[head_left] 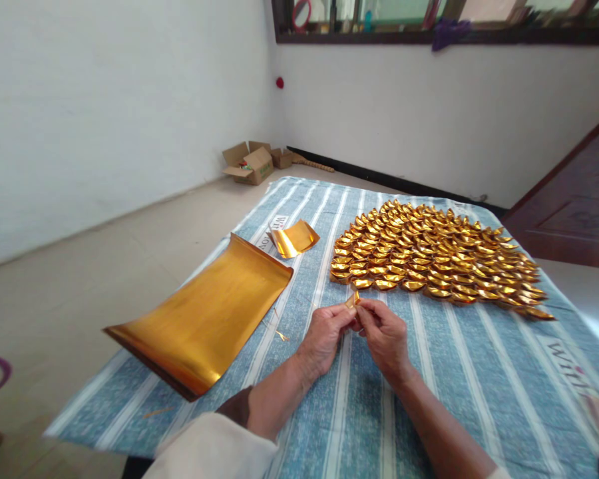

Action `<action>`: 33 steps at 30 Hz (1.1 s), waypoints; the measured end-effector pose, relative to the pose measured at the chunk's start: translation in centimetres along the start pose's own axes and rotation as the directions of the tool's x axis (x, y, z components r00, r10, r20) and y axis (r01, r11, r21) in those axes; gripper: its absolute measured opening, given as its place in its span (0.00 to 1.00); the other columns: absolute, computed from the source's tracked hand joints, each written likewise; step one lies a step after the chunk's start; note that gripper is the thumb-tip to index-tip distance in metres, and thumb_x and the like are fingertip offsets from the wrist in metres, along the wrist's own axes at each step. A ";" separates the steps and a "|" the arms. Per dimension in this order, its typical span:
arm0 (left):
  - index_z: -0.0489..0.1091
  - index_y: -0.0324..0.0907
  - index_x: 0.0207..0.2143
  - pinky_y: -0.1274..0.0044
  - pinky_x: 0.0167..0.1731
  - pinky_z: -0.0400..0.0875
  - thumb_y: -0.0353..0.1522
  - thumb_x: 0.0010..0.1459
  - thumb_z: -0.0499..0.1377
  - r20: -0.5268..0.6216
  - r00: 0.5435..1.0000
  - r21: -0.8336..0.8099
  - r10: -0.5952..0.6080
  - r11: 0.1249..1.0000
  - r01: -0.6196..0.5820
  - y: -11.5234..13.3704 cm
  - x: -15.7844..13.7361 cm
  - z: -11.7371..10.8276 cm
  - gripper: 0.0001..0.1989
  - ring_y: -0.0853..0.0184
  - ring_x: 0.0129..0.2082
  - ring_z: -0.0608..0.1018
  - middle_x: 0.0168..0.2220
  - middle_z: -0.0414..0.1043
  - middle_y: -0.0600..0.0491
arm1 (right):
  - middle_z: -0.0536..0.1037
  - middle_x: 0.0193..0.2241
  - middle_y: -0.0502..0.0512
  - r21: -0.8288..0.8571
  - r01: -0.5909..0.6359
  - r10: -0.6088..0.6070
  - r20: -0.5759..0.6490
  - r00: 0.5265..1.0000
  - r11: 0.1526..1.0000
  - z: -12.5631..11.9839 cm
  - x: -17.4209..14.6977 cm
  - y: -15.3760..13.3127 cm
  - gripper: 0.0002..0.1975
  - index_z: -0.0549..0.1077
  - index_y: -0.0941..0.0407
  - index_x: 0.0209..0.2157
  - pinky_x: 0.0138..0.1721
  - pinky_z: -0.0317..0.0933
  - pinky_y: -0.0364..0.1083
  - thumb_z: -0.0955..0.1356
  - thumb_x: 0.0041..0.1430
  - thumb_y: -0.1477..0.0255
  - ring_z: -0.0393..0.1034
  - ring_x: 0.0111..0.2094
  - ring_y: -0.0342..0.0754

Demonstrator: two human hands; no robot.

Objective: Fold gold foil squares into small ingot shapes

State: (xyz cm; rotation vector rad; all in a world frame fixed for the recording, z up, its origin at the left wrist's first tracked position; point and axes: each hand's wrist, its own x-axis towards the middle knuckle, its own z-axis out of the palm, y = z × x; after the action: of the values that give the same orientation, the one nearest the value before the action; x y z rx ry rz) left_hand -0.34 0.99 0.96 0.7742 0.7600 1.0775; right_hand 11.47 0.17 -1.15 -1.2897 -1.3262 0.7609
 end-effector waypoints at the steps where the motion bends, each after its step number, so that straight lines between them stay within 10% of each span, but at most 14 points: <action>1: 0.74 0.36 0.21 0.74 0.38 0.64 0.35 0.50 0.64 -0.001 1.000 -0.004 -0.003 1.000 0.003 0.0 0.0 0.0 0.11 0.68 0.29 0.69 0.23 0.68 0.53 | 0.77 0.26 0.52 0.003 0.001 -0.001 -0.002 1.000 1.000 0.0 0.0 0.0 0.10 0.75 0.54 0.35 0.27 0.66 0.44 0.66 0.59 0.63 0.71 0.26 0.46; 20: 0.77 0.35 0.24 0.74 0.40 0.66 0.35 0.41 0.69 -0.158 0.986 -0.084 -0.053 0.996 0.040 0.7 0.4 0.0 0.11 0.65 0.35 0.72 0.28 0.74 0.49 | 0.76 0.26 0.51 0.023 -0.023 0.022 0.028 0.999 0.999 -0.5 0.3 0.0 0.12 0.70 0.56 0.33 0.24 0.66 0.42 0.66 0.59 0.61 0.71 0.23 0.43; 33: 0.72 0.37 0.18 0.73 0.36 0.67 0.35 0.48 0.66 -0.035 0.999 -0.048 -0.026 0.999 0.024 0.3 0.3 0.1 0.12 0.68 0.28 0.70 0.21 0.66 0.55 | 0.73 0.22 0.48 0.091 -0.115 0.112 0.039 0.993 0.989 -0.2 0.1 0.1 0.14 0.69 0.55 0.30 0.24 0.64 0.42 0.66 0.58 0.58 0.70 0.23 0.44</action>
State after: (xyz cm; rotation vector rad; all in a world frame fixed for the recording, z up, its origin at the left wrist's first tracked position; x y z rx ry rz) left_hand -0.34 1.30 1.19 0.7052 0.7698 1.0858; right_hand 11.68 0.28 -1.21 -1.2908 -1.2371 0.9172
